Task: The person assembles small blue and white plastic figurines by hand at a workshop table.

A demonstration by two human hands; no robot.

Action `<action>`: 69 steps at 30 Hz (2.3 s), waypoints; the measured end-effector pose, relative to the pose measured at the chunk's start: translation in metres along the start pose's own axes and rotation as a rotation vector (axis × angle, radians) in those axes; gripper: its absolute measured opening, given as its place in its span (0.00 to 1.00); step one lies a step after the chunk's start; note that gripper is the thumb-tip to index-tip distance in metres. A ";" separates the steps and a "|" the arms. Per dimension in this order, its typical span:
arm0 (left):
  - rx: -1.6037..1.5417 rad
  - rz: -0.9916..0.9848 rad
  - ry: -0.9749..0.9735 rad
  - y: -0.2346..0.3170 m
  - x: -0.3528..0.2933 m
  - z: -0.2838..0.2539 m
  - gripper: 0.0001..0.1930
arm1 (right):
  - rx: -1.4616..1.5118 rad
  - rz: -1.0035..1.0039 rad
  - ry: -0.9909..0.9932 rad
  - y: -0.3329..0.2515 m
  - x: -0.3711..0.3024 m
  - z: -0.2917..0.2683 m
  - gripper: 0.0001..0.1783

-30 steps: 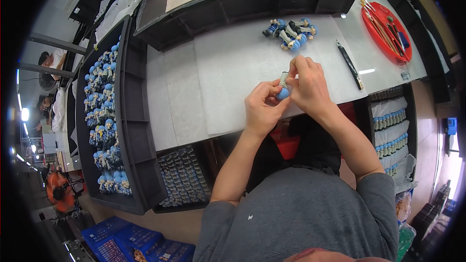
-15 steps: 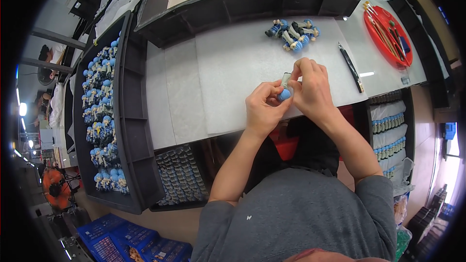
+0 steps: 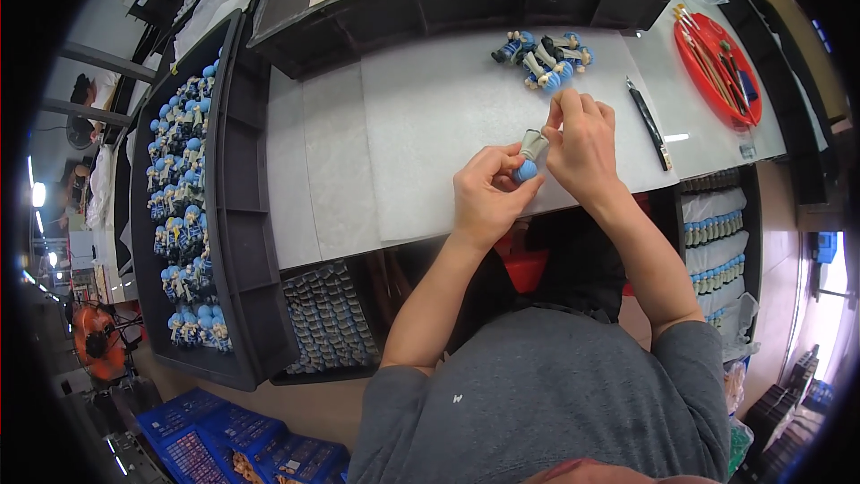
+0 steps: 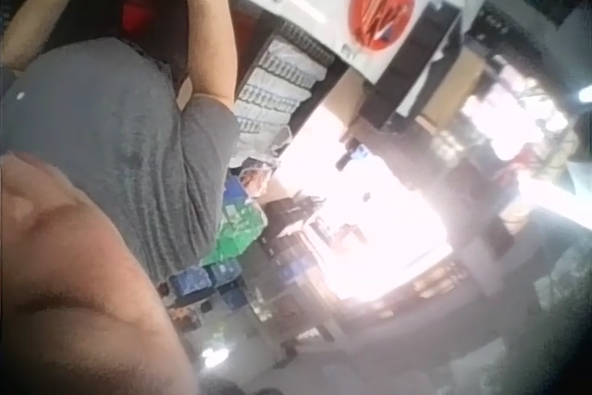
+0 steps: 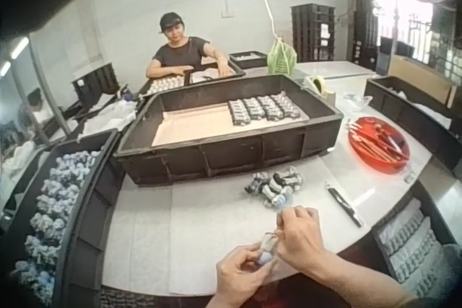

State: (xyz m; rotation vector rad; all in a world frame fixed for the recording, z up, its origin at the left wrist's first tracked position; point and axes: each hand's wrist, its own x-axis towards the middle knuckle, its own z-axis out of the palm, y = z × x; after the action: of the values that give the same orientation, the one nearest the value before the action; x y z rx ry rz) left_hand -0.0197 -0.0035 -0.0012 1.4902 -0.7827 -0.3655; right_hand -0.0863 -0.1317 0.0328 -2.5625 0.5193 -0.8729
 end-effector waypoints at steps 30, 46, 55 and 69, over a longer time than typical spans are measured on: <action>-0.365 -0.229 0.128 0.007 0.010 -0.006 0.14 | 0.573 -0.038 -0.175 0.003 -0.016 -0.004 0.16; -0.252 -0.285 0.131 0.014 0.014 -0.004 0.14 | 0.262 0.112 0.333 0.080 -0.023 -0.039 0.14; -0.246 -0.271 0.134 0.011 0.013 -0.003 0.13 | 0.288 0.527 0.254 0.085 -0.023 -0.067 0.04; -0.222 -0.227 0.147 0.008 0.011 0.003 0.11 | -0.130 0.357 0.164 0.128 -0.011 -0.061 0.15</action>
State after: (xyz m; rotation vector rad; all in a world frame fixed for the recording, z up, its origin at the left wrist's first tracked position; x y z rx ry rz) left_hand -0.0160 -0.0123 0.0089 1.3811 -0.4416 -0.4910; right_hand -0.1615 -0.2506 0.0123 -2.4095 1.0750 -0.9460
